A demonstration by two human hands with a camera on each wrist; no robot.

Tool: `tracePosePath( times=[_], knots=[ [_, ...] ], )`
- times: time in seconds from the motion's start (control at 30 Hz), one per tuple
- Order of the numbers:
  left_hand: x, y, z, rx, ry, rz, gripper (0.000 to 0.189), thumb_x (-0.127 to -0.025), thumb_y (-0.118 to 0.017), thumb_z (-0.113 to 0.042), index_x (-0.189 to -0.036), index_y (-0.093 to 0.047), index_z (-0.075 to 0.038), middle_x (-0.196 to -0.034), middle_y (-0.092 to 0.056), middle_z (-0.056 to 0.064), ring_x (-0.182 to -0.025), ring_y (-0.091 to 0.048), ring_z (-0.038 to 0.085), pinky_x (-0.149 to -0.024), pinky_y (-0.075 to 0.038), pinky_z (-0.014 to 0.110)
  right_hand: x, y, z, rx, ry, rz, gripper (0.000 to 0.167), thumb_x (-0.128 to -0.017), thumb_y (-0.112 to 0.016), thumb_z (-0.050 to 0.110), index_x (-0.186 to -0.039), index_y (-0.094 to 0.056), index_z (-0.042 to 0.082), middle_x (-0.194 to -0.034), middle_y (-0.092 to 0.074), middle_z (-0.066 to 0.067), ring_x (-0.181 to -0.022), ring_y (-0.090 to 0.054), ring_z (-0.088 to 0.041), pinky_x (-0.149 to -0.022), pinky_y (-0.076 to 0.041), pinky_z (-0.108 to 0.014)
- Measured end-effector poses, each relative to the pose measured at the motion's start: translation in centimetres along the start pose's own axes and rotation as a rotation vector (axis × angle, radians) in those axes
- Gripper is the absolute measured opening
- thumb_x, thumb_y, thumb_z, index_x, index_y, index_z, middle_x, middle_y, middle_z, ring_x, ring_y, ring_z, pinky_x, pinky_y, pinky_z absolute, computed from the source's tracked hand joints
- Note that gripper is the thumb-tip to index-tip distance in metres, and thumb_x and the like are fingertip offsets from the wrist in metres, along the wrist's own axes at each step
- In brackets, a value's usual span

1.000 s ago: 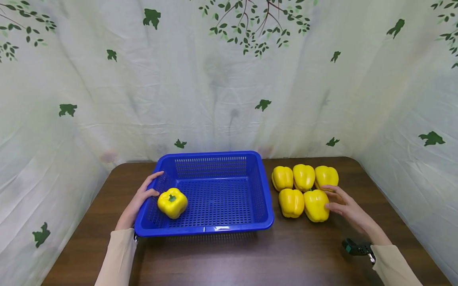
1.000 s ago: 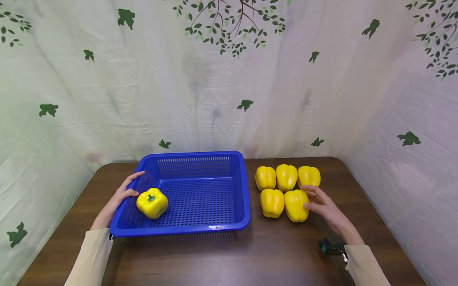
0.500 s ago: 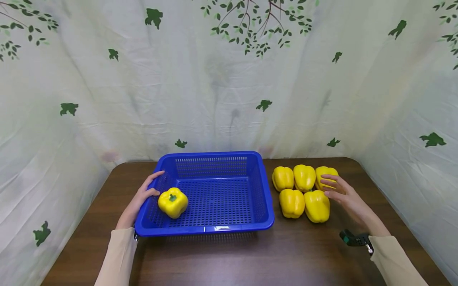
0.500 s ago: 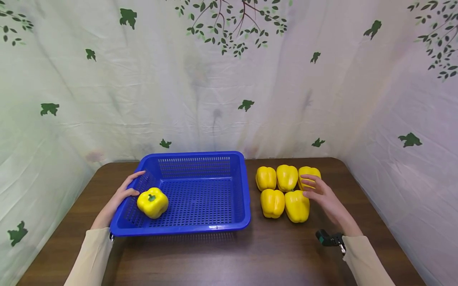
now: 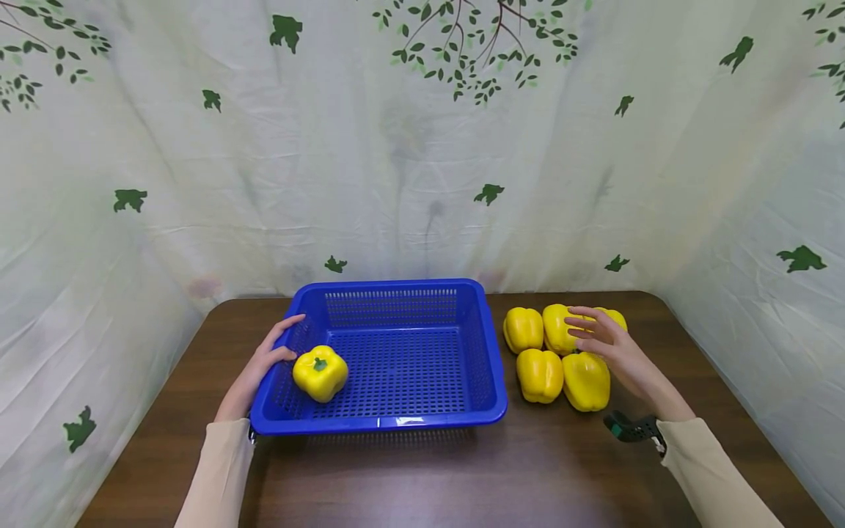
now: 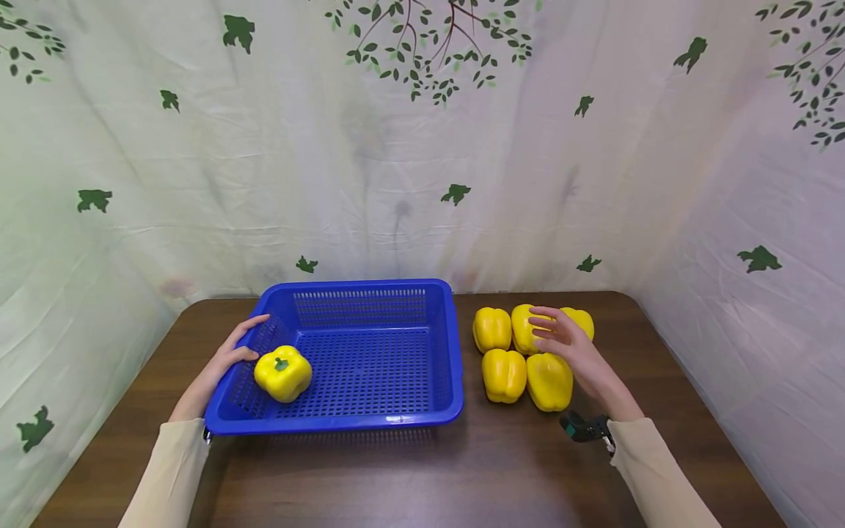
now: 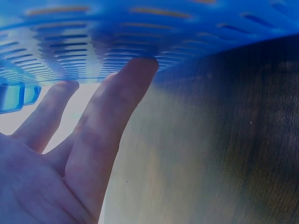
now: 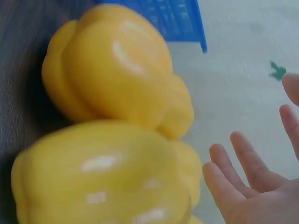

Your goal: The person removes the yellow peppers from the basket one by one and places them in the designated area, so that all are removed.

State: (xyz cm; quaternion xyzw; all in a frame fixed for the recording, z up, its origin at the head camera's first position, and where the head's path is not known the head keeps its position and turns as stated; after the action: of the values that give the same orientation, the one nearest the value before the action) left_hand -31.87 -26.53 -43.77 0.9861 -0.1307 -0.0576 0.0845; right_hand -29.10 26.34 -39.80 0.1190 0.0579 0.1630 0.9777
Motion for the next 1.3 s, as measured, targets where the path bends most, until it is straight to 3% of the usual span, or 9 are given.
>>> tracePosePath(
  times=[0.23, 0.43, 0.77, 1.07, 1.3],
  knots=[
    [0.0, 0.1, 0.0, 0.001, 0.001, 0.004, 0.064, -0.088, -0.042, 0.002, -0.148, -0.033, -0.017, -0.150, -0.018, 0.028, -0.115, -0.045, 0.008, -0.088, -0.042, 0.018, -1.6, -2.5, 0.5, -0.054, -0.002, 0.037, 0.047, -0.097, -0.050, 0.008, -0.141, -0.035, 0.004, -0.145, -0.033, -0.027, -0.129, -0.035, -0.046, -0.101, -0.034, -0.054],
    [0.1, 0.1, 0.0, 0.024, 0.007, 0.007, 0.064, -0.088, -0.041, 0.003, -0.148, -0.033, -0.017, -0.150, -0.018, 0.028, -0.114, -0.046, 0.008, -0.087, -0.042, 0.019, -2.8, -5.2, 1.5, -0.120, 0.029, 0.101, 0.049, -0.097, -0.050, 0.006, -0.142, -0.032, -0.001, -0.142, -0.036, -0.029, -0.127, -0.038, -0.047, -0.100, -0.036, -0.051],
    [0.3, 0.1, -0.1, 0.031, 0.012, 0.002, 0.063, -0.089, -0.041, 0.003, -0.147, -0.034, -0.020, -0.150, -0.018, 0.029, -0.112, -0.047, 0.006, -0.086, -0.043, 0.019, -4.6, -8.6, 3.2, -0.139, 0.058, 0.161, 0.043, -0.096, -0.050, 0.006, -0.138, -0.042, 0.007, -0.140, -0.042, -0.023, -0.126, -0.042, -0.038, -0.099, -0.038, -0.051],
    [0.3, -0.1, -0.1, 0.015, 0.028, -0.002, 0.063, -0.089, -0.042, 0.001, -0.147, -0.034, -0.022, -0.152, -0.016, 0.026, -0.123, -0.037, 0.028, -0.086, -0.043, 0.020, -6.0, -11.0, 4.7, -0.082, 0.070, 0.195, 0.043, -0.096, -0.054, 0.011, -0.137, -0.045, 0.005, -0.137, -0.047, -0.020, -0.122, -0.050, -0.030, -0.100, -0.039, -0.045],
    [0.1, -0.2, -0.3, 0.056, -0.031, 0.009, 0.064, -0.087, -0.041, 0.005, -0.144, -0.039, -0.024, -0.148, -0.019, 0.031, -0.113, -0.047, 0.009, -0.086, -0.043, 0.020, -7.2, -13.3, 6.0, -0.073, 0.078, 0.258, 0.040, -0.096, -0.054, 0.011, -0.135, -0.049, 0.010, -0.133, -0.053, -0.013, -0.119, -0.053, -0.028, -0.099, -0.038, -0.046]
  ],
)
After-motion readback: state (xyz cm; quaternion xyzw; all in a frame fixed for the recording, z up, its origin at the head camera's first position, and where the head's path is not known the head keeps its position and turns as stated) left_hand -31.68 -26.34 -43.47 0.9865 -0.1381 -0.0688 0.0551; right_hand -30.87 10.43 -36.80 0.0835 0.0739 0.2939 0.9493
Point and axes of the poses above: each hand's wrist, its own x-axis away from the middle knuckle, its own y-axis out of the back of the hand, z = x × y, the point moved 9 cm from there along -x, towards the middle knuckle
